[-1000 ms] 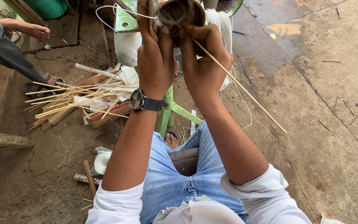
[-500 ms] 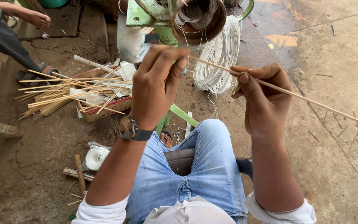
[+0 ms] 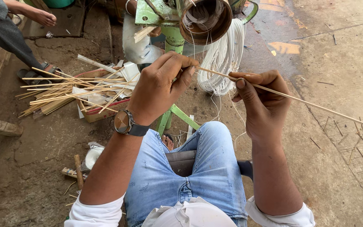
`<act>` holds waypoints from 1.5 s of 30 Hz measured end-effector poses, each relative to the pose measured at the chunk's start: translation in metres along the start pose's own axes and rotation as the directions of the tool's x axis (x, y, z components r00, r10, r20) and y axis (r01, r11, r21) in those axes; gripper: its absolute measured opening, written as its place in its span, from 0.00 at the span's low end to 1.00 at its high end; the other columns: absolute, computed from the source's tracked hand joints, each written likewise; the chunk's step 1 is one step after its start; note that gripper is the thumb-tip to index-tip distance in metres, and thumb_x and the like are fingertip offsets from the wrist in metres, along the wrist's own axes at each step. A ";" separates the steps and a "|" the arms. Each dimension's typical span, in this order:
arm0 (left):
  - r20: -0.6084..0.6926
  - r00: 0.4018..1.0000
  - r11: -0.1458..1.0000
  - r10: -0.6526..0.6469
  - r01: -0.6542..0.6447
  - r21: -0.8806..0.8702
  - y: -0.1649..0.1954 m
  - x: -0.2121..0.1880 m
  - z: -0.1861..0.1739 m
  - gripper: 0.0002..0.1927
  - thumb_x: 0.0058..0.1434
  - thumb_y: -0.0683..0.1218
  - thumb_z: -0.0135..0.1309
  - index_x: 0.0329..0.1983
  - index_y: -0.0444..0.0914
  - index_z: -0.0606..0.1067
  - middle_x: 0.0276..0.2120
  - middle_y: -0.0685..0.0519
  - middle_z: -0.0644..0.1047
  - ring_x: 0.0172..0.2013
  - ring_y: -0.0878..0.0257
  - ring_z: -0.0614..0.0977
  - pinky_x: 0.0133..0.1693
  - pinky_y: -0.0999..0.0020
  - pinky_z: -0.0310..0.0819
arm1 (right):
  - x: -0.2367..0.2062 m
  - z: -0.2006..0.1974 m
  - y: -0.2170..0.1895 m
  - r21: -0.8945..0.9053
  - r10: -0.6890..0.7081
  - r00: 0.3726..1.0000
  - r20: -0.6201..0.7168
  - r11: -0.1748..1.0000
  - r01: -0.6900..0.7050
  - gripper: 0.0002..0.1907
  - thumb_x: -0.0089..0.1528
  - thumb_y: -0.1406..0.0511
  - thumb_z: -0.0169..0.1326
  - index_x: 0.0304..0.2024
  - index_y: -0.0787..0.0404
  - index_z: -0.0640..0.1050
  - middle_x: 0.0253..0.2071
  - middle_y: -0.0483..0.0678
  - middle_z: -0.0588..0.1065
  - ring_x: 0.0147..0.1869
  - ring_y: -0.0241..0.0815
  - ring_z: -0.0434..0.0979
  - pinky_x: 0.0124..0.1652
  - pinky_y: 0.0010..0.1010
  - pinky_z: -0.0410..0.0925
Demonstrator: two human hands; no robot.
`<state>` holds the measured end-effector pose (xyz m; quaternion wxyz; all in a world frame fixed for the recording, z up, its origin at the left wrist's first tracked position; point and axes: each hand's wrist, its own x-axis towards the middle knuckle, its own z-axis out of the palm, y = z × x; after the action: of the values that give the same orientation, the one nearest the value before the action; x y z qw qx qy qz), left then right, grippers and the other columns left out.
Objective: The person sits on a chair and loops a length of white cord, then feeds it into a rotating metal drum machine mounted on a green stand. They use a wooden stick to push material through the drum, then pick up thin bamboo sticks from a pile on the floor and handle the cord again.
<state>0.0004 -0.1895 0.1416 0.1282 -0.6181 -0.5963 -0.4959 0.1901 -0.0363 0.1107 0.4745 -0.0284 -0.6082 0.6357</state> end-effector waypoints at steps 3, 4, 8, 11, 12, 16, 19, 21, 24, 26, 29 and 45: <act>0.015 0.999 0.999 0.030 -0.030 -0.033 -0.002 0.001 -0.002 0.05 0.72 0.41 0.58 0.48 0.34 0.77 0.41 0.49 0.80 0.40 0.57 0.86 0.39 0.66 0.81 | 0.000 -0.002 -0.002 -0.002 -0.019 1.000 0.009 1.000 0.019 0.05 0.72 0.76 0.55 0.46 0.65 0.73 0.50 0.61 0.80 0.47 0.37 0.83 0.41 0.24 0.76; 0.018 0.999 0.998 0.046 -0.045 -0.036 -0.002 0.001 -0.003 0.05 0.72 0.41 0.58 0.48 0.34 0.77 0.41 0.49 0.80 0.40 0.58 0.86 0.39 0.66 0.81 | 0.000 -0.003 -0.002 -0.001 -0.014 1.000 0.011 1.000 0.014 0.05 0.72 0.76 0.55 0.46 0.65 0.73 0.50 0.61 0.80 0.48 0.38 0.83 0.42 0.25 0.76; -0.001 1.000 0.999 0.029 -0.029 -0.030 0.000 0.002 0.002 0.04 0.69 0.38 0.59 0.44 0.34 0.76 0.38 0.49 0.80 0.36 0.61 0.85 0.36 0.67 0.82 | -0.001 0.000 0.000 0.019 -0.019 1.000 0.014 1.000 0.019 0.05 0.72 0.76 0.56 0.46 0.64 0.73 0.50 0.60 0.81 0.46 0.36 0.82 0.41 0.24 0.77; -0.113 0.992 0.999 -0.054 0.054 -0.004 0.004 0.002 0.013 0.05 0.67 0.37 0.59 0.41 0.33 0.74 0.37 0.49 0.79 0.33 0.63 0.85 0.34 0.68 0.82 | -0.007 0.011 0.005 -0.126 -0.073 0.997 -0.020 0.990 0.070 0.05 0.71 0.75 0.55 0.45 0.64 0.73 0.49 0.60 0.81 0.50 0.39 0.84 0.42 0.26 0.78; -0.151 0.985 0.997 -0.080 0.082 0.012 0.005 0.001 0.017 0.05 0.67 0.37 0.59 0.40 0.33 0.73 0.36 0.50 0.79 0.32 0.63 0.85 0.33 0.68 0.82 | -0.010 0.015 0.007 -0.147 -0.106 0.994 -0.021 0.984 0.102 0.05 0.71 0.75 0.56 0.45 0.64 0.73 0.50 0.60 0.81 0.49 0.38 0.84 0.41 0.25 0.77; -0.283 0.953 0.985 -0.103 0.138 0.107 0.008 -0.003 0.032 0.07 0.65 0.37 0.60 0.37 0.34 0.72 0.34 0.48 0.78 0.31 0.57 0.83 0.32 0.64 0.79 | -0.027 0.029 0.010 -0.388 -0.314 0.947 0.070 0.866 0.316 0.06 0.72 0.75 0.57 0.45 0.64 0.73 0.48 0.59 0.81 0.52 0.39 0.84 0.46 0.24 0.78; -0.300 0.943 0.978 -0.147 0.184 0.097 0.004 -0.006 0.035 0.08 0.66 0.40 0.60 0.35 0.34 0.72 0.30 0.47 0.77 0.29 0.55 0.82 0.30 0.62 0.77 | -0.029 0.034 0.012 -0.671 -0.505 0.804 0.313 0.482 0.564 0.08 0.65 0.74 0.63 0.37 0.62 0.75 0.43 0.56 0.83 0.47 0.38 0.84 0.40 0.24 0.75; -0.274 0.937 0.971 -0.218 0.236 0.033 -0.001 -0.007 0.031 0.09 0.67 0.42 0.59 0.34 0.34 0.72 0.28 0.48 0.77 0.27 0.57 0.82 0.29 0.63 0.76 | -0.024 0.031 0.010 -0.714 -0.560 0.736 0.381 0.328 0.619 0.10 0.62 0.73 0.66 0.34 0.62 0.76 0.39 0.53 0.83 0.43 0.36 0.84 0.36 0.23 0.75; -0.229 0.938 0.961 -0.261 0.276 0.033 -0.014 -0.008 0.015 0.10 0.71 0.45 0.56 0.35 0.35 0.74 0.28 0.50 0.78 0.28 0.58 0.83 0.30 0.63 0.76 | -0.004 0.016 0.000 -0.653 -0.551 0.800 0.238 0.519 0.552 0.09 0.68 0.74 0.65 0.38 0.63 0.75 0.43 0.51 0.82 0.48 0.37 0.86 0.40 0.22 0.79; -0.224 0.958 0.954 -0.181 0.226 0.195 -0.022 -0.007 0.008 0.11 0.76 0.46 0.54 0.38 0.35 0.75 0.33 0.50 0.78 0.34 0.57 0.82 0.36 0.60 0.76 | 0.012 0.002 -0.013 -0.645 -0.502 0.836 0.224 0.567 0.513 0.08 0.74 0.75 0.63 0.43 0.63 0.76 0.48 0.53 0.83 0.51 0.38 0.87 0.44 0.22 0.80; -0.225 0.969 0.870 -0.104 0.198 0.451 -0.031 -0.001 0.021 0.17 0.76 0.52 0.55 0.37 0.34 0.78 0.48 0.43 0.78 0.35 0.59 0.83 0.30 0.69 0.80 | 0.042 -0.004 -0.021 -0.674 -0.507 0.783 0.359 0.440 0.594 0.07 0.72 0.76 0.63 0.44 0.65 0.77 0.47 0.53 0.82 0.50 0.41 0.86 0.45 0.26 0.79; 0.111 0.962 0.872 -0.251 0.175 0.456 -0.045 0.052 0.074 0.27 0.66 0.62 0.57 0.25 0.36 0.82 0.64 0.35 0.67 0.23 0.54 0.83 0.28 0.61 0.81 | 0.104 0.033 -0.025 -0.650 -0.379 0.709 0.595 0.292 0.702 0.06 0.71 0.77 0.61 0.43 0.65 0.77 0.50 0.51 0.81 0.58 0.43 0.84 0.55 0.30 0.79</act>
<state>-0.0151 -0.0905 0.1268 0.1594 -0.5421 -0.7665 -0.3052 0.1273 0.0009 0.1958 0.4770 0.0616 -0.8755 0.0460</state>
